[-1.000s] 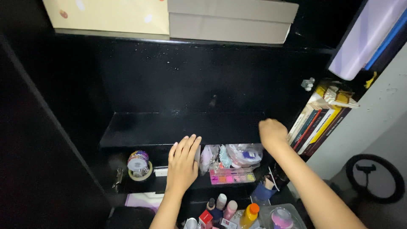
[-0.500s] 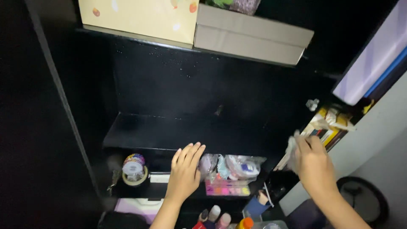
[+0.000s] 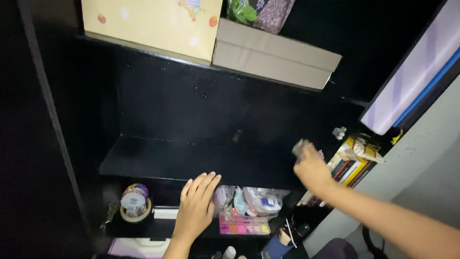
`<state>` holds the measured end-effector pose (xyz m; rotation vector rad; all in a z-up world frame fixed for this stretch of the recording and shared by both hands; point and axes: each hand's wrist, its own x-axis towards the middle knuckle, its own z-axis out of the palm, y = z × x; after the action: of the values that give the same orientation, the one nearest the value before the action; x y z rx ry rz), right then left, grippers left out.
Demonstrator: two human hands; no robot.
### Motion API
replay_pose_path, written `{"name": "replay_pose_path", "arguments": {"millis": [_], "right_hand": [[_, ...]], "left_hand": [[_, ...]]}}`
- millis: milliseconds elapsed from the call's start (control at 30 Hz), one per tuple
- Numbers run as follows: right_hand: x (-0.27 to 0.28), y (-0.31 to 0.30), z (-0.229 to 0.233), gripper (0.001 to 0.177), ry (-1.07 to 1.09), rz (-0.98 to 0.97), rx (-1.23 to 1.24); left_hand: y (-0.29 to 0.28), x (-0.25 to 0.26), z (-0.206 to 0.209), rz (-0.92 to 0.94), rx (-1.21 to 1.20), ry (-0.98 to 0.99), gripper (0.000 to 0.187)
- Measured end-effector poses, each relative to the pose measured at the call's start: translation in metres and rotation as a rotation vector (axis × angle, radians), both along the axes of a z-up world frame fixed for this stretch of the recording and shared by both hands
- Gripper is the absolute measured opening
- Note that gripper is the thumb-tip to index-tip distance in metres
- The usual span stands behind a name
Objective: The person wipes a black shelf with a cloth, then places a yellow bottle, a blue cup with makeup brushes, and several makeup items onto the shelf.
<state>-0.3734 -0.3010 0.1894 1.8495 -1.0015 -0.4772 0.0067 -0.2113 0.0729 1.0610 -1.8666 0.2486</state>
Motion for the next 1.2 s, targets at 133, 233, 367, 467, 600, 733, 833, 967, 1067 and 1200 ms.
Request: {"name": "replay_pose_path", "arguments": {"millis": [133, 233, 367, 467, 600, 733, 833, 967, 1067, 1200], "right_hand": [[-0.001, -0.023, 0.074, 0.052, 0.047, -0.063, -0.61], [0.049, -0.004, 0.13, 0.03, 0.16, -0.285, -0.422], [0.071, 0.013, 0.095, 0.052, 0.247, -0.708, -0.21], [0.05, 0.007, 0.046, 0.059, 0.391, -0.662, 0.028], [0.085, 0.055, 0.103, 0.051, 0.5, -0.68, -0.031], [0.084, 0.039, 0.148, 0.045, 0.57, -0.756, -0.094], [0.084, 0.043, 0.146, 0.04, 0.486, -0.755, -0.127], [0.1, 0.069, 0.139, 0.045, 0.638, -0.907, -0.148], [0.047, -0.014, 0.097, 0.064, 0.27, -0.875, -0.5], [0.02, -0.072, 0.079, 0.062, 0.053, -0.794, -0.503]], "left_hand": [[0.001, -0.006, -0.005, 0.024, -0.021, -0.017, 0.082], [-0.005, -0.005, -0.003, 0.043, -0.031, -0.034, 0.082], [0.0, -0.004, -0.002, 0.034, 0.013, -0.052, 0.08], [-0.002, -0.002, -0.002, 0.022, -0.025, -0.043, 0.083], [0.004, -0.003, -0.001, 0.023, -0.001, -0.023, 0.075], [0.006, -0.006, 0.001, 0.05, -0.043, -0.008, 0.076], [0.004, -0.008, 0.0, 0.063, -0.066, 0.0, 0.073], [0.007, -0.009, 0.002, 0.06, -0.056, 0.011, 0.069], [0.007, -0.004, 0.004, 0.025, -0.031, -0.007, 0.074], [0.012, -0.001, 0.009, -0.03, 0.01, 0.01, 0.072]]}}
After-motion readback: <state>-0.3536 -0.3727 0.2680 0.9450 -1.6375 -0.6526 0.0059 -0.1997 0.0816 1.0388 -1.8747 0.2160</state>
